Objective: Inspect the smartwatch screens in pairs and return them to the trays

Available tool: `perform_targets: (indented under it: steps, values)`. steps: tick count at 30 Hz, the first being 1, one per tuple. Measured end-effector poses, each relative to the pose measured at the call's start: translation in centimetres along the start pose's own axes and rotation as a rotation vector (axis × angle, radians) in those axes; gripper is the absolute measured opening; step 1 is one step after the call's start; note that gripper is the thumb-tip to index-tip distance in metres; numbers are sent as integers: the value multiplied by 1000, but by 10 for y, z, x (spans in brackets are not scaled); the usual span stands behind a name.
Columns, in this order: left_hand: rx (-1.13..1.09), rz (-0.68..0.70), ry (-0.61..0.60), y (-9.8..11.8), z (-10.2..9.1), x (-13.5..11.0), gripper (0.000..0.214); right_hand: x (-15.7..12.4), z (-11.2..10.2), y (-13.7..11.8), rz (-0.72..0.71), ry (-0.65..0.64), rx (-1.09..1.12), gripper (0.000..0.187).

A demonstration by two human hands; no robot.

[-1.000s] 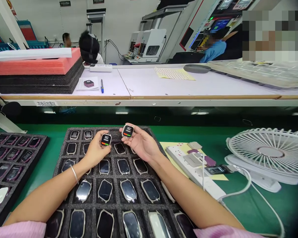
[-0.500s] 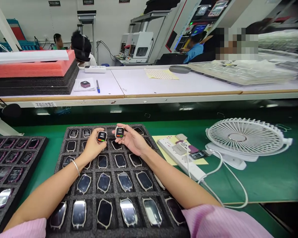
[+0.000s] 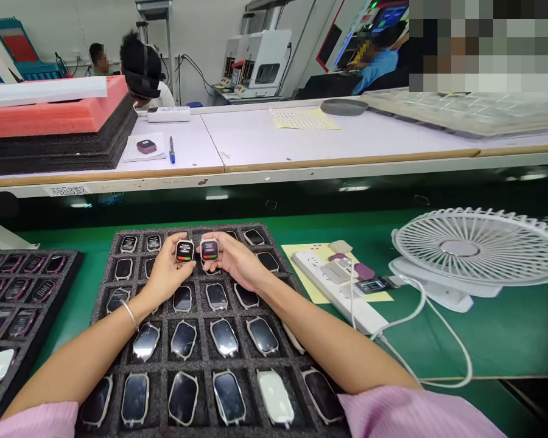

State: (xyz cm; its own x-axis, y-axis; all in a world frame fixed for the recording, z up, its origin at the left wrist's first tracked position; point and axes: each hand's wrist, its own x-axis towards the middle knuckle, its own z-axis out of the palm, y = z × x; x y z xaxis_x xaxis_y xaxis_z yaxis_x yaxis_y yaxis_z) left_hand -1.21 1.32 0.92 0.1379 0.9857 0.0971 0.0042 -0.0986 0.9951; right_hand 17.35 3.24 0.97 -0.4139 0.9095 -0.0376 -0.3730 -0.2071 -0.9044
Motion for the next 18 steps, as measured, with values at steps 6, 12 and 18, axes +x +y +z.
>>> perform_targets:
  steps: [6,12,18]
  values:
    - [-49,-94,-18,10,0,-9,62,-4,1,2,-12,-28,-49,35]
    - [-95,-108,6,15,0,-9,57,1,0,-1,-52,-57,-91,43]
    - [-101,-70,0,7,-2,-3,55,7,-5,1,-66,-91,-106,47]
